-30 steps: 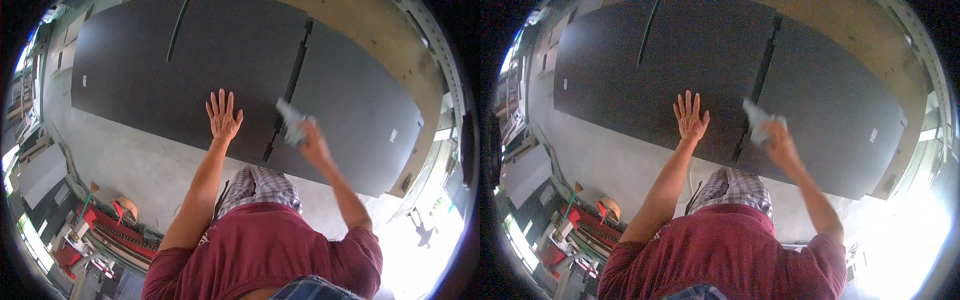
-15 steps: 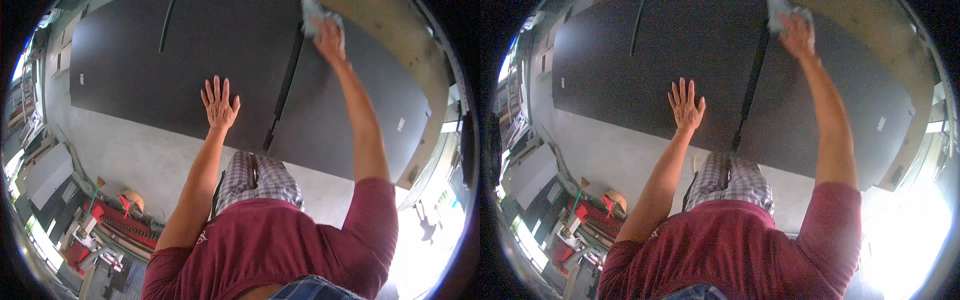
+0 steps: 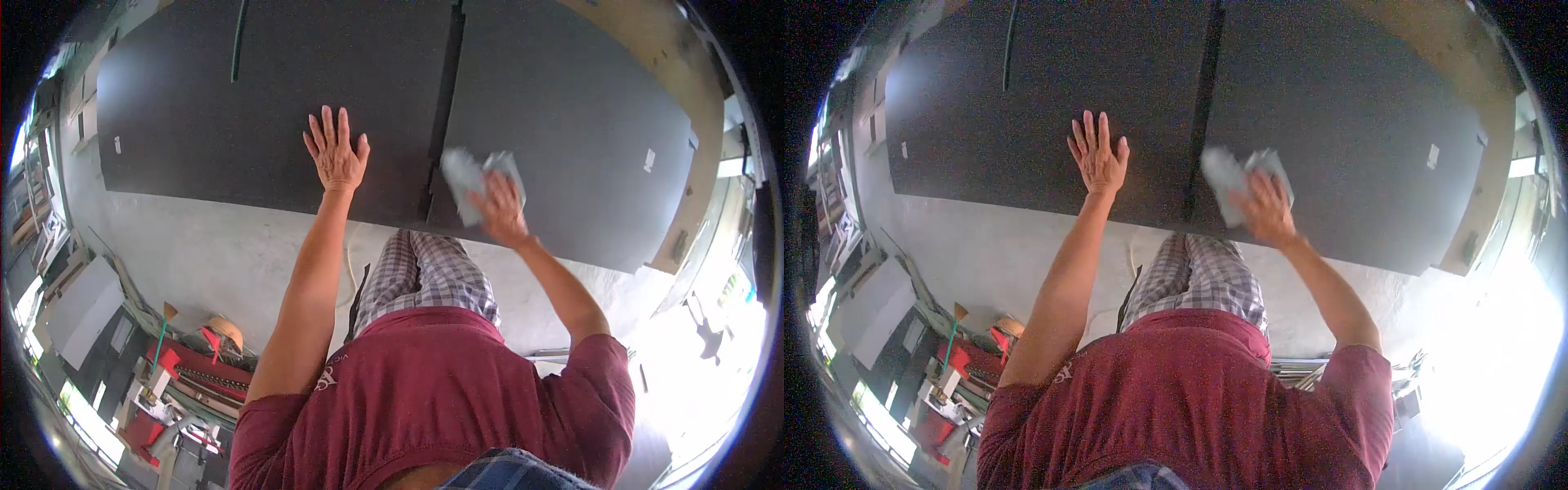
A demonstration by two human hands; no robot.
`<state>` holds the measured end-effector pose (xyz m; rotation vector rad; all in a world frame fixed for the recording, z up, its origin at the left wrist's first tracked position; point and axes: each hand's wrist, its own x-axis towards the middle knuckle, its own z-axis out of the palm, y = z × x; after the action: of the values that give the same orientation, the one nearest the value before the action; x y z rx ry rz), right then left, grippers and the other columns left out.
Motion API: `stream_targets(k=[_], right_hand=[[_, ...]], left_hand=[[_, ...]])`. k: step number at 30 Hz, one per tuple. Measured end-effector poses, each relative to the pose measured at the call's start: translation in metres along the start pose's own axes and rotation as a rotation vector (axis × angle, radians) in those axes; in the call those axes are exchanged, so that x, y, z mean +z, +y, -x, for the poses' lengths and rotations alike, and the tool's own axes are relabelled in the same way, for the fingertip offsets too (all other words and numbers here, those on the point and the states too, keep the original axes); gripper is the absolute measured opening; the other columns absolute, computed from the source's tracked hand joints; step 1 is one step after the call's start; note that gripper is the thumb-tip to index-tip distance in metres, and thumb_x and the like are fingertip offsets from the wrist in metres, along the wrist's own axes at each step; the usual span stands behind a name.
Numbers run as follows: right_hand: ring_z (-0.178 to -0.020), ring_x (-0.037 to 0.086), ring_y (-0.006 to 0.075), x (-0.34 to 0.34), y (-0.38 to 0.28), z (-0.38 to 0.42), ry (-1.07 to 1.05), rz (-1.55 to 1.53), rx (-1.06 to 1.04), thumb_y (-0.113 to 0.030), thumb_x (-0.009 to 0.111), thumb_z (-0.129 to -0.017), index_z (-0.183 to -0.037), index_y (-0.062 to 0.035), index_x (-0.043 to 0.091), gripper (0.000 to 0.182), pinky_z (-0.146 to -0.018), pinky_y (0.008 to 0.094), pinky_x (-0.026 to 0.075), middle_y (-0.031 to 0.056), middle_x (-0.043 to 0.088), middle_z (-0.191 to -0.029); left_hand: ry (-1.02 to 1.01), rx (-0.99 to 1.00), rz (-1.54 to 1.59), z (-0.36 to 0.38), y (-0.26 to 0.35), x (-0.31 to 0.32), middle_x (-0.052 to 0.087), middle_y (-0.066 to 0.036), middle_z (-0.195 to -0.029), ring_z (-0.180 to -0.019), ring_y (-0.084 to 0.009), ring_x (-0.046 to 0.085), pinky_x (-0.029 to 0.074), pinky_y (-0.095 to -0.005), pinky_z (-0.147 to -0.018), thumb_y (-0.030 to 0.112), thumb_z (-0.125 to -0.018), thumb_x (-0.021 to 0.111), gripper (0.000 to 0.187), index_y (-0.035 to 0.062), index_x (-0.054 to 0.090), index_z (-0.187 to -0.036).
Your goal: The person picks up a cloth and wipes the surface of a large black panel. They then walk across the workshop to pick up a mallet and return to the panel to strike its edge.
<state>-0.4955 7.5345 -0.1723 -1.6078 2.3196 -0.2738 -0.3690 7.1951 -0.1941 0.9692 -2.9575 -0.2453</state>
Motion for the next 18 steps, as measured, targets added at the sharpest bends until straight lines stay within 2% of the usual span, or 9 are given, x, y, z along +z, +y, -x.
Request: stream_targets(k=[1, 4, 5, 7, 9, 11, 12, 14, 18], right_hand=[[-0.134, 0.029, 0.0290, 0.006, -0.012, 0.019, -0.125, -0.081, -0.077, -0.021, 0.079, -0.057, -0.131, -0.0291, 0.044, 0.082, -0.108, 0.0518, 0.025, 0.0099, 0.035, -0.141], [-0.135, 0.028, 0.0260, 0.014, 0.009, 0.046, -0.089, -0.078, -0.049, -0.025, 0.081, -0.054, -0.131, -0.0303, 0.044, 0.085, -0.111, 0.0498, 0.022, 0.0078, 0.036, -0.141], [-0.134, 0.029, 0.0275, 0.010, 0.025, 0.048, -0.002, -0.021, -0.018, -0.026, 0.081, -0.056, -0.132, -0.0292, 0.044, 0.085, -0.111, 0.0491, 0.020, 0.0098, 0.036, -0.141], [-0.132, 0.032, 0.0320, -0.008, 0.056, 0.037, 0.123, -0.036, 0.181, -0.017, 0.073, -0.060, -0.132, -0.0231, 0.045, 0.077, -0.109, 0.0519, 0.022, 0.0154, 0.037, -0.139], [-0.130, 0.033, 0.0332, -0.008, 0.093, 0.018, 0.329, 0.073, 0.423, -0.017, 0.069, -0.066, -0.134, -0.0171, 0.043, 0.073, -0.109, 0.0504, 0.022, 0.0173, 0.037, -0.139], [-0.132, 0.029, 0.0344, -0.006, 0.117, -0.010, 0.537, 0.119, 0.702, -0.017, 0.068, -0.073, -0.135, -0.0187, 0.040, 0.068, -0.107, 0.0490, 0.023, 0.0172, 0.034, -0.140], [-0.132, 0.029, 0.0344, -0.005, 0.110, -0.021, 0.535, 0.119, 0.702, -0.017, 0.068, -0.073, -0.135, -0.0187, 0.040, 0.068, -0.107, 0.0490, 0.023, 0.0172, 0.034, -0.140], [-0.132, 0.029, 0.0349, -0.006, 0.073, -0.037, 0.661, 0.110, 0.909, -0.017, 0.070, -0.071, -0.134, -0.0177, 0.041, 0.068, -0.107, 0.0509, 0.023, 0.0176, 0.035, -0.139], [-0.133, 0.028, 0.0339, 0.018, -0.039, -0.016, 0.327, -0.063, 0.525, -0.018, 0.074, -0.067, -0.132, -0.0212, 0.043, 0.072, -0.109, 0.0518, 0.020, 0.0160, 0.035, -0.140]], left_hand=[[0.012, 0.005, -0.019, 0.000, -0.002, 0.005, 0.016, -0.012, -0.151, -0.138, -0.0391, 0.011, 0.011, -0.0568, -0.110, 0.043, -0.090, 0.043, 0.063, 0.0176, 0.023, -0.144], [0.016, -0.001, -0.051, -0.003, -0.002, 0.008, 0.017, -0.012, -0.151, -0.138, -0.0379, 0.012, 0.011, -0.0547, -0.111, 0.041, -0.092, 0.043, 0.061, 0.0156, 0.025, -0.144], [0.017, 0.000, -0.090, -0.006, 0.001, -0.001, 0.017, -0.012, -0.151, -0.138, -0.0375, 0.013, 0.012, -0.0535, -0.111, 0.040, -0.093, 0.042, 0.059, 0.0152, 0.026, -0.144], [0.062, 0.015, -0.063, -0.011, -0.002, 0.000, 0.019, -0.012, -0.150, -0.138, -0.0382, 0.014, 0.013, -0.0545, -0.111, 0.040, -0.091, 0.044, 0.059, 0.0156, 0.028, -0.143], [0.119, 0.009, -0.047, -0.016, -0.004, 0.004, 0.024, -0.013, -0.148, -0.137, -0.0386, 0.018, 0.016, -0.0543, -0.110, 0.040, -0.090, 0.046, 0.058, 0.0152, 0.033, -0.141], [0.130, 0.009, -0.047, -0.024, -0.006, 0.007, 0.025, -0.013, -0.148, -0.137, -0.0383, 0.018, 0.016, -0.0540, -0.110, 0.040, -0.090, 0.046, 0.057, 0.0153, 0.033, -0.141], [0.142, 0.009, -0.051, -0.028, -0.009, 0.006, 0.025, -0.013, -0.148, -0.137, -0.0379, 0.019, 0.016, -0.0537, -0.110, 0.039, -0.090, 0.046, 0.057, 0.0154, 0.033, -0.140], [0.157, 0.012, -0.048, -0.031, -0.010, 0.003, 0.025, -0.012, -0.148, -0.137, -0.0370, 0.019, 0.016, -0.0528, -0.110, 0.040, -0.091, 0.044, 0.056, 0.0163, 0.033, -0.141], [0.169, -0.009, -0.086, -0.032, -0.016, 0.017, 0.022, -0.010, -0.150, -0.138, -0.0355, 0.017, 0.015, -0.0523, -0.111, 0.044, -0.094, 0.038, 0.056, 0.0175, 0.030, -0.143]])
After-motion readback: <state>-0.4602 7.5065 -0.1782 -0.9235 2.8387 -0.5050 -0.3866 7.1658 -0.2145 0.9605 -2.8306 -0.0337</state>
